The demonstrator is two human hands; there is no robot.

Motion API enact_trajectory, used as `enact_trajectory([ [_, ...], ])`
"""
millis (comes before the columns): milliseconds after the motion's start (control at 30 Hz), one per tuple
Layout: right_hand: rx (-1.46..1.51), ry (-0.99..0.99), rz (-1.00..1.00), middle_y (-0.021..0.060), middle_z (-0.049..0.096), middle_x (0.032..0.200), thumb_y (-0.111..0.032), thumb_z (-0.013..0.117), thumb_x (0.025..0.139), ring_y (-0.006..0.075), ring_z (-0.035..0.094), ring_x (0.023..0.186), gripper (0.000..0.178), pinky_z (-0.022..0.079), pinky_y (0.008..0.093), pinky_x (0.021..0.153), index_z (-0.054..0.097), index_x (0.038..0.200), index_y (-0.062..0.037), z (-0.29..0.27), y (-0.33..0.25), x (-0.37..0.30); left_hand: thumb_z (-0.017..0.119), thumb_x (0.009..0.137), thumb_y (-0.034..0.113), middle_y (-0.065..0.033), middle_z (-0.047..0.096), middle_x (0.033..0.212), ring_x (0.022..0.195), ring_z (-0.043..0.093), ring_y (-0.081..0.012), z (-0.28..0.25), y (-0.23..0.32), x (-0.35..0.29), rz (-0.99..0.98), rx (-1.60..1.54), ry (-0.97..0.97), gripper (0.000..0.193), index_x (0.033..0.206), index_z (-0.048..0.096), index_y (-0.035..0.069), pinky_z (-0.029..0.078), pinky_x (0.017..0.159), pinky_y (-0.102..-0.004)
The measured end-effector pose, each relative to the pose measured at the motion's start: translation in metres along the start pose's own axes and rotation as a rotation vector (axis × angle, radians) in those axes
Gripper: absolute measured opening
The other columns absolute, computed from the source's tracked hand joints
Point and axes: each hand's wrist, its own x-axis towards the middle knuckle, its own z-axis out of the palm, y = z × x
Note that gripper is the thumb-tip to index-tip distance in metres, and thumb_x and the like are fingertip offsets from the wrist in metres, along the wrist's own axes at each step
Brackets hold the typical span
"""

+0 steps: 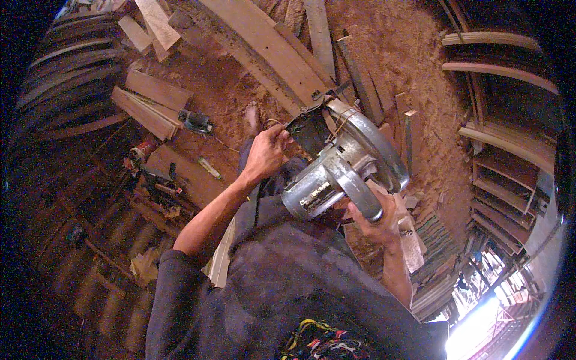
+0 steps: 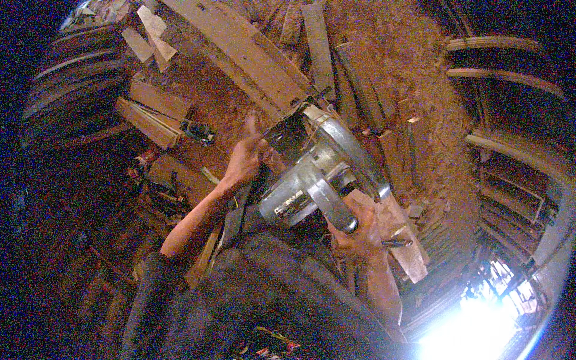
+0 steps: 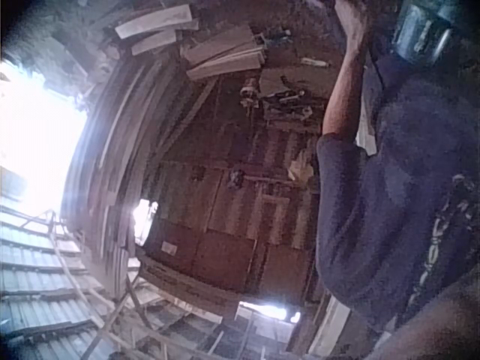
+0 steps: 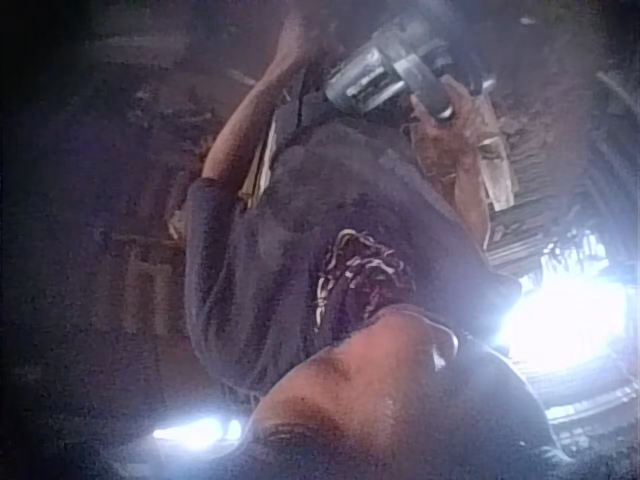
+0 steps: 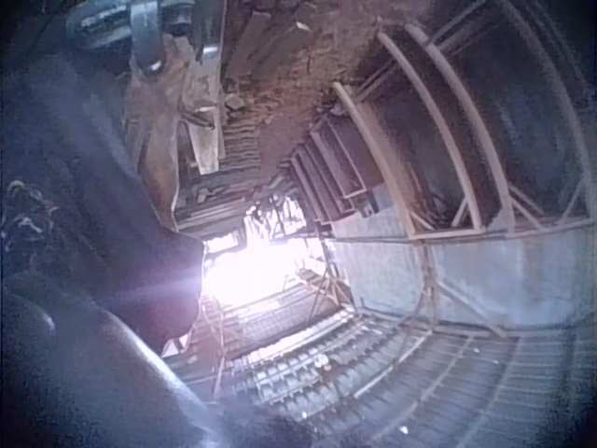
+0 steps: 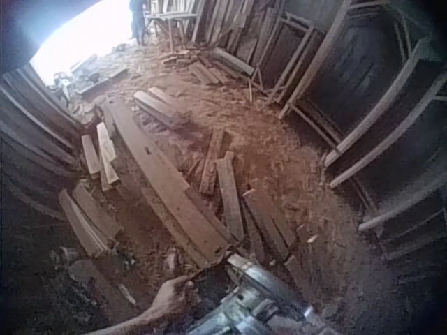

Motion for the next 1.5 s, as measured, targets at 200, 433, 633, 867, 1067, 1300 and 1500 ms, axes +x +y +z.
enact_trajectory([
  [200,-0.003,-0.020,0.006,0.0144,0.069,0.103,-0.021,0.090,0.080,0.0271,0.067,0.093,0.050,0.053,0.0393,0.082,0.066,0.117,0.0023,-0.002,0.000,0.002,0.050,0.103,0.012,-0.0093,0.066,0.076,0.072,0.063,-0.0194,-0.002,0.012,-0.006,0.065,0.146,0.045,0.023,0.091,0.064,-0.003,0.050,0.065,-0.0384],
  [433,-0.055,-0.012,-0.030,0.0175,0.064,0.110,-0.024,0.092,0.079,0.0306,0.066,0.097,0.068,0.054,0.0412,0.083,0.056,0.130,0.0033,0.005,0.011,-0.010,0.050,0.101,0.011,-0.0092,0.066,0.074,0.070,0.063,-0.0205,0.000,0.021,-0.010,0.045,0.115,0.065,0.022,0.090,0.064,-0.003,0.050,0.065,-0.0387],
  [633,0.012,0.005,-0.052,0.0179,0.064,0.108,-0.025,0.092,0.078,0.0314,0.066,0.094,0.071,0.054,0.0422,0.082,0.055,0.131,0.0028,0.001,0.004,-0.002,0.051,0.100,0.009,-0.0081,0.066,0.073,0.068,0.063,-0.0201,0.000,0.020,-0.008,0.036,0.131,0.058,0.020,0.087,0.061,-0.002,0.051,0.064,-0.0376],
  [867,0.018,0.037,-0.026,0.0183,0.065,0.109,-0.026,0.092,0.078,0.0312,0.067,0.093,0.066,0.054,0.0426,0.080,0.057,0.127,0.0012,0.004,0.004,-0.003,0.057,0.104,0.020,-0.0169,0.075,0.088,0.068,0.070,-0.0261,-0.001,0.009,-0.004,-0.001,0.111,0.053,0.024,0.101,0.065,-0.003,0.053,0.069,-0.0417],
  [1067,-0.012,-0.011,-0.012,0.0174,0.067,0.101,-0.024,0.092,0.077,0.0312,0.068,0.087,0.061,0.054,0.0433,0.077,0.060,0.123,0.0005,0.005,0.014,-0.009,0.061,0.102,0.026,-0.0198,0.075,0.096,0.084,0.072,-0.0386,-0.007,0.023,-0.016,0.278,0.353,0.201,0.028,0.102,0.068,-0.001,0.054,0.079,-0.0443],
  [1300,0.007,-0.018,-0.049,0.0182,0.068,0.101,-0.025,0.091,0.078,0.0335,0.071,0.090,0.060,0.055,0.0454,0.079,0.060,0.122,0.0004,-0.008,-0.009,0.011,0.073,0.088,0.060,-0.0201,0.072,0.074,0.076,0.072,-0.0396,0.019,0.074,-0.018,0.053,0.675,0.404,0.059,0.075,0.073,0.002,0.057,0.071,-0.0489],
  [1500,-0.023,0.002,0.025,0.0190,0.068,0.105,-0.028,0.092,0.077,0.0359,0.070,0.098,0.060,0.056,0.0467,0.083,0.062,0.120,0.0008,-0.002,-0.009,0.004,0.075,0.089,0.039,-0.0211,0.070,0.092,0.084,0.071,-0.0400,0.033,0.072,-0.021,0.238,0.695,0.481,0.038,0.093,0.070,0.002,0.057,0.073,-0.0502],
])
